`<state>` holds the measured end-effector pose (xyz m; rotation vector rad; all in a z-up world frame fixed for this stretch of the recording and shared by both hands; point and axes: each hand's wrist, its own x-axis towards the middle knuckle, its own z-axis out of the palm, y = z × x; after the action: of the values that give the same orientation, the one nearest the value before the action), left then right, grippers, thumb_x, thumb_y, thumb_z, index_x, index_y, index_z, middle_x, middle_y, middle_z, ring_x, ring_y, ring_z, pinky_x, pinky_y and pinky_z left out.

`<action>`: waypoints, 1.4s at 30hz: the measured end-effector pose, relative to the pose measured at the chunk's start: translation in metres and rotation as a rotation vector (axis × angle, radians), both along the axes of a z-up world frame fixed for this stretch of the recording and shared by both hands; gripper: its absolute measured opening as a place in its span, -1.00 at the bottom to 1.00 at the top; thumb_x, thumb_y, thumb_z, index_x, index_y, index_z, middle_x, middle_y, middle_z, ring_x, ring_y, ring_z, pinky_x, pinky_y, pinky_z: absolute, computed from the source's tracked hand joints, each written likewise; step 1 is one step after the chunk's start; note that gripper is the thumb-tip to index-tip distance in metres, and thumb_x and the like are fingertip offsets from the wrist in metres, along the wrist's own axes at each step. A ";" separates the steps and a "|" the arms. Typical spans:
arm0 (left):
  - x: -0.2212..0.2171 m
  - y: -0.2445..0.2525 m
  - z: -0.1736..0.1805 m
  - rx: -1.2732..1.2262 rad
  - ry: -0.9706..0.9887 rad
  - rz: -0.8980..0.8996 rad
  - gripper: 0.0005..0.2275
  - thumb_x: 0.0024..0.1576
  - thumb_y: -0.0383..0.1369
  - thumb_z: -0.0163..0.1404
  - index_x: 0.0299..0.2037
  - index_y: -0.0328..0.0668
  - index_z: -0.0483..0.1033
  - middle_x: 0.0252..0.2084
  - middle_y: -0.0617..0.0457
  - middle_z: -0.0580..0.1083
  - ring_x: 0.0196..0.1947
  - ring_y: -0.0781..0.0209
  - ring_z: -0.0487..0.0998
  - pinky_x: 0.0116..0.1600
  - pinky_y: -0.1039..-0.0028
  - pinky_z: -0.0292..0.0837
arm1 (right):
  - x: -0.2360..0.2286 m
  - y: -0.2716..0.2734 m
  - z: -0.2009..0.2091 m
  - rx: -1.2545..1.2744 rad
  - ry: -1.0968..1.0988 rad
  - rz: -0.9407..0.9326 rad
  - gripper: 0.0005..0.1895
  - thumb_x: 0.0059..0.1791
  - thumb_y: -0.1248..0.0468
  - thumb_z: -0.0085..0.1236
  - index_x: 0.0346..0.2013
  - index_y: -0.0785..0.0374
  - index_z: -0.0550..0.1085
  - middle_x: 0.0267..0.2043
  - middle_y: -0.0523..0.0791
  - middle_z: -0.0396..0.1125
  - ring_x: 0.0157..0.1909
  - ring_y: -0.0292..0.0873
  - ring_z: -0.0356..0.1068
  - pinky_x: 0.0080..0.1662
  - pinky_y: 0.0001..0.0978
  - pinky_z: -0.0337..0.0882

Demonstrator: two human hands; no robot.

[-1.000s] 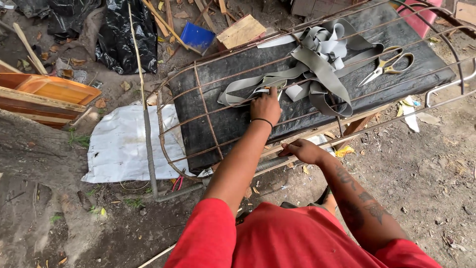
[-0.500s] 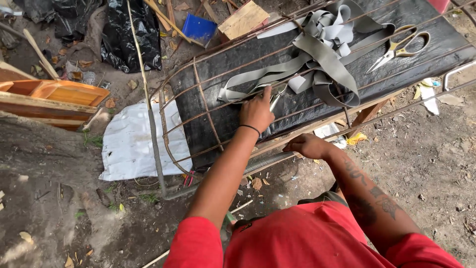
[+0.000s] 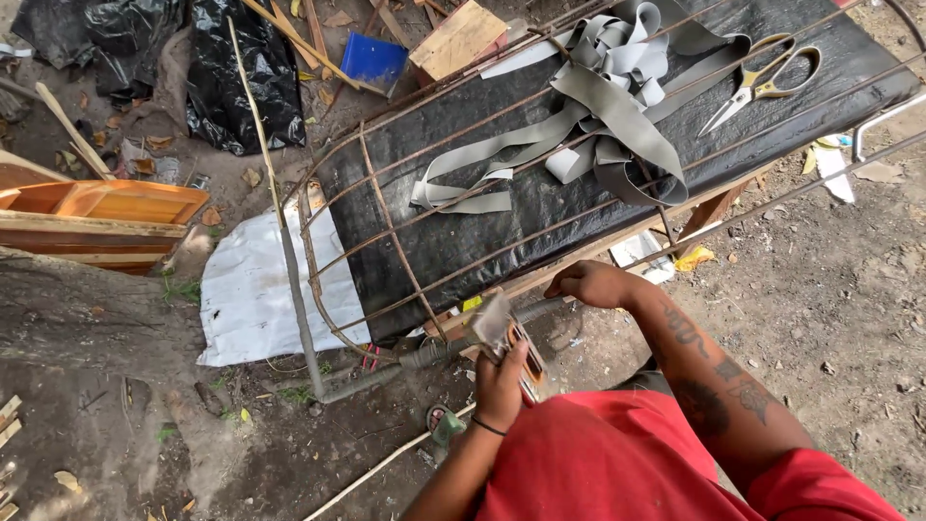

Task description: Wrapping a metal furniture frame with adhesive tape to secure straps and padding

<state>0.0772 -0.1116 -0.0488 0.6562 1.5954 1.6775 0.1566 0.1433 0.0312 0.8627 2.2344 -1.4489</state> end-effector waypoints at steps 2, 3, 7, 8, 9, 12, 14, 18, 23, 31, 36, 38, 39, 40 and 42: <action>0.003 0.003 0.006 -0.060 0.044 -0.050 -0.79 0.26 -0.25 0.01 -0.36 -0.15 0.38 -0.39 0.10 0.39 -0.37 0.25 0.40 -0.08 0.30 0.34 | 0.001 -0.001 0.010 0.002 0.004 -0.003 -0.53 -0.07 0.11 -0.13 -0.05 0.11 0.67 0.01 0.02 0.56 0.18 0.14 0.45 0.25 -0.03 0.35; 0.007 0.003 0.009 -0.126 0.083 -0.107 -0.63 0.26 -0.22 0.03 -0.60 0.05 0.24 -0.68 0.25 0.22 -0.65 0.36 0.25 -0.32 0.46 0.29 | 0.004 -0.003 0.013 -0.001 0.004 -0.013 -0.53 -0.06 0.11 -0.12 -0.04 0.10 0.67 0.00 0.02 0.56 0.18 0.15 0.46 0.25 -0.02 0.35; 0.043 0.014 -0.048 -0.144 0.109 -0.114 -0.73 0.07 -0.54 0.05 -0.01 -0.27 0.41 -0.05 0.11 0.49 -0.01 -0.12 0.55 0.08 0.04 0.48 | 0.002 0.000 0.016 -0.013 -0.005 0.007 -0.53 -0.03 0.03 -0.14 -0.09 0.06 0.68 0.02 -0.01 0.55 0.19 0.12 0.45 0.25 -0.04 0.35; 0.053 0.016 -0.054 -0.143 0.233 -0.084 -0.72 0.13 -0.44 0.05 0.05 -0.22 0.41 0.01 -0.01 0.48 0.02 -0.10 0.53 0.11 0.13 0.46 | 0.000 0.000 0.020 -0.020 -0.056 -0.011 -0.46 0.03 -0.05 -0.24 -0.05 0.08 0.66 0.09 -0.07 0.53 0.17 0.02 0.46 0.25 -0.13 0.34; 0.064 0.012 -0.060 -0.155 0.352 -0.051 -0.70 0.18 -0.35 0.04 0.11 -0.18 0.41 0.06 -0.13 0.47 0.05 -0.08 0.51 0.13 0.21 0.45 | -0.001 -0.006 0.022 -0.036 -0.111 -0.025 -0.38 0.09 -0.12 -0.34 -0.01 0.09 0.65 0.17 -0.13 0.51 0.16 -0.07 0.47 0.24 -0.21 0.34; 0.085 0.032 -0.065 -0.296 0.523 0.003 -0.56 0.25 -0.07 -0.11 0.20 -0.19 0.47 0.05 -0.22 0.52 -0.03 -0.22 0.58 -0.06 0.09 0.48 | -0.004 -0.002 0.034 -0.071 -0.115 -0.010 -0.29 0.05 -0.22 -0.35 -0.02 0.14 0.66 0.17 -0.11 0.50 0.21 -0.07 0.45 0.28 -0.24 0.30; 0.094 0.048 -0.087 -0.382 0.506 0.055 -0.60 0.24 -0.08 -0.04 0.06 -0.26 0.42 -0.16 -0.29 0.52 -0.16 -0.33 0.60 -0.15 -0.03 0.51 | 0.000 0.002 0.027 -0.094 -0.060 -0.002 -0.31 0.07 -0.21 -0.32 -0.01 0.17 0.65 0.14 0.01 0.50 0.25 0.06 0.40 0.31 -0.13 0.28; 0.106 0.072 -0.057 -0.587 0.409 0.150 -0.67 0.10 -0.17 0.13 -0.13 -0.24 0.36 -0.36 -0.30 0.54 -0.27 -0.44 0.62 -0.21 -0.15 0.54 | 0.005 0.008 0.015 -0.111 0.000 0.019 -0.29 0.11 -0.24 -0.31 0.00 0.19 0.65 0.11 0.13 0.48 0.31 0.20 0.34 0.34 0.01 0.25; 0.113 0.084 -0.051 -0.667 0.367 0.223 -0.69 0.03 -0.21 0.15 -0.17 -0.14 0.33 -0.38 -0.21 0.54 -0.25 -0.39 0.63 -0.15 -0.15 0.55 | 0.008 0.006 0.020 -0.135 0.038 0.018 -0.29 0.12 -0.20 -0.32 -0.01 0.27 0.64 0.10 0.19 0.47 0.31 0.24 0.33 0.34 0.03 0.24; 0.119 0.092 -0.044 -0.707 0.342 0.280 -0.70 0.04 -0.25 0.13 -0.14 -0.16 0.34 -0.36 -0.25 0.53 -0.22 -0.38 0.63 -0.14 -0.11 0.56 | 0.009 0.014 0.015 -0.145 0.046 0.061 -0.27 0.13 -0.22 -0.32 0.02 0.27 0.63 0.11 0.20 0.46 0.32 0.24 0.32 0.35 0.04 0.23; 0.108 0.081 -0.036 -0.763 0.327 0.173 -0.71 0.02 -0.25 0.08 -0.12 -0.12 0.35 -0.32 -0.20 0.53 -0.18 -0.35 0.63 -0.11 -0.07 0.57 | 0.008 0.014 0.021 -0.137 0.042 0.093 -0.26 0.13 -0.23 -0.34 0.03 0.26 0.63 0.11 0.18 0.47 0.34 0.25 0.30 0.36 0.05 0.21; 0.107 0.084 -0.040 -0.781 0.336 0.167 -0.70 0.03 -0.23 0.10 -0.10 -0.12 0.35 -0.29 -0.20 0.53 -0.16 -0.33 0.64 -0.09 -0.05 0.57 | 0.009 0.013 0.024 -0.125 0.037 0.101 -0.27 0.14 -0.22 -0.35 0.02 0.25 0.64 0.10 0.16 0.48 0.33 0.24 0.30 0.36 0.04 0.21; 0.106 0.087 -0.042 -0.792 0.349 0.160 -0.68 0.04 -0.22 0.12 -0.08 -0.12 0.34 -0.27 -0.19 0.54 -0.14 -0.31 0.64 -0.07 -0.03 0.58 | 0.008 0.013 0.025 -0.107 0.035 0.108 -0.28 0.14 -0.21 -0.36 0.00 0.23 0.65 0.09 0.15 0.49 0.33 0.23 0.31 0.37 0.03 0.21; 0.110 0.087 -0.049 -0.794 0.344 0.166 -0.68 0.04 -0.22 0.12 -0.08 -0.12 0.34 -0.27 -0.19 0.54 -0.14 -0.31 0.64 -0.07 -0.03 0.58 | 0.009 0.012 0.026 -0.108 0.033 0.114 -0.28 0.14 -0.21 -0.36 0.00 0.23 0.65 0.09 0.15 0.49 0.33 0.23 0.31 0.37 0.03 0.21; 0.115 0.092 -0.064 -0.756 0.405 0.309 -0.74 0.00 -0.23 0.07 -0.20 -0.12 0.36 -0.40 -0.23 0.51 -0.26 -0.38 0.64 -0.18 -0.10 0.56 | 0.009 0.013 0.030 -0.103 0.029 0.108 -0.26 0.14 -0.21 -0.39 0.01 0.25 0.64 0.08 0.17 0.49 0.32 0.28 0.30 0.37 0.08 0.20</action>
<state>0.1921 -0.0197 -0.1131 0.3696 2.5225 1.0135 0.1660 0.1564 0.0609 0.6824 2.1695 -1.5197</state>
